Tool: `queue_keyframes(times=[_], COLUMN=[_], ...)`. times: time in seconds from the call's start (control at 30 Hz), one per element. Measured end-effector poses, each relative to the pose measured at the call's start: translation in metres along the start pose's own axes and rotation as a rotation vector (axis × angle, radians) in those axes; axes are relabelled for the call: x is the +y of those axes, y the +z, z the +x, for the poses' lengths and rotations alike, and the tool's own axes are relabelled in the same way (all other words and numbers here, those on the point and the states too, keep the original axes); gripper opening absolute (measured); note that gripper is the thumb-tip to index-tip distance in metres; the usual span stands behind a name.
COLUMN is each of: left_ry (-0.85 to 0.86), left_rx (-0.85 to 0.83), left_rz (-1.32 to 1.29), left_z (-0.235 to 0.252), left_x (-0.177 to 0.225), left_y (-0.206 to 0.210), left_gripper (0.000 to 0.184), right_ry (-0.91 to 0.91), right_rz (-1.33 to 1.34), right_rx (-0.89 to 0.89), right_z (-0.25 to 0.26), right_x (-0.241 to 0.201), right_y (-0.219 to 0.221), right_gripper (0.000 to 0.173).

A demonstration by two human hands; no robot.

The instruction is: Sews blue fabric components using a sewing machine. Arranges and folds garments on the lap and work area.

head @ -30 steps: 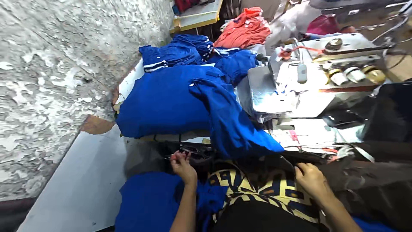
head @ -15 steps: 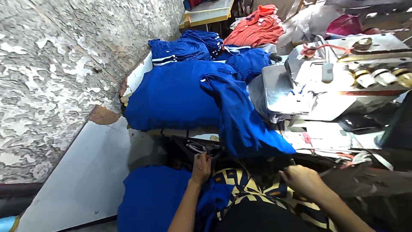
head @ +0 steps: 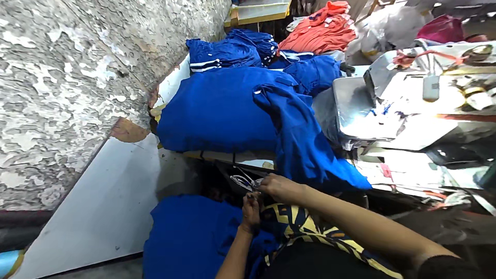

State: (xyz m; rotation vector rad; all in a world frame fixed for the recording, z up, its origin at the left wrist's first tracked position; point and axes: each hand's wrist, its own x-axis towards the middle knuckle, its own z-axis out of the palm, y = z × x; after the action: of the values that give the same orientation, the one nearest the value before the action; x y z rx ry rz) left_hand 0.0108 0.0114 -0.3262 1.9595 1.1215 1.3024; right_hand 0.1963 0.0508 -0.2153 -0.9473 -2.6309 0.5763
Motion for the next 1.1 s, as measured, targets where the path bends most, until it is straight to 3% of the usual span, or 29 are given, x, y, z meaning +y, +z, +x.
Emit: queue_keyframes(times=[0.07, 0.23, 0.43, 0.6, 0.77, 0.9, 1.0, 1.1], left_ry=[-0.015, -0.010, 0.094, 0.134, 0.092, 0.106, 0.103, 0.116], left_rx=[0.046, 0.089, 0.092, 0.107, 0.081, 0.086, 0.106, 0.125], left_rz=[-0.040, -0.019, -0.093, -0.070, -0.091, -0.115, -0.112, -0.114], left_z=[0.004, 0.006, 0.001, -0.005, -0.007, -0.005, -0.005, -0.004], left_x=[0.003, 0.010, 0.012, 0.013, 0.013, 0.013, 0.014, 0.015], left_y=[0.002, 0.003, 0.005, 0.005, 0.005, 0.006, 0.007, 0.009], left_gripper=[0.063, 0.064, 0.054, 0.050, 0.054, 0.051, 0.053, 0.052], right_ry=[0.034, 0.105, -0.095, -0.008, 0.010, 0.145, 0.342, 0.460], right_rz=[-0.097, -0.119, -0.066, 0.017, 0.138, 0.159, 0.022, -0.096], right_rx=[-0.139, -0.284, -0.069, -0.118, 0.094, -0.142, -0.413, -0.544], right_z=[0.010, 0.028, 0.026, 0.026, 0.012, 0.002, 0.007, 0.013], right_x=[0.003, 0.007, 0.026, 0.014, -0.013, -0.022, -0.033, -0.037], right_y=[-0.003, -0.011, -0.002, -0.021, -0.048, -0.041, -0.029, -0.015], right_gripper=[0.015, 0.019, 0.014, 0.014, 0.012, 0.011, 0.020, 0.026])
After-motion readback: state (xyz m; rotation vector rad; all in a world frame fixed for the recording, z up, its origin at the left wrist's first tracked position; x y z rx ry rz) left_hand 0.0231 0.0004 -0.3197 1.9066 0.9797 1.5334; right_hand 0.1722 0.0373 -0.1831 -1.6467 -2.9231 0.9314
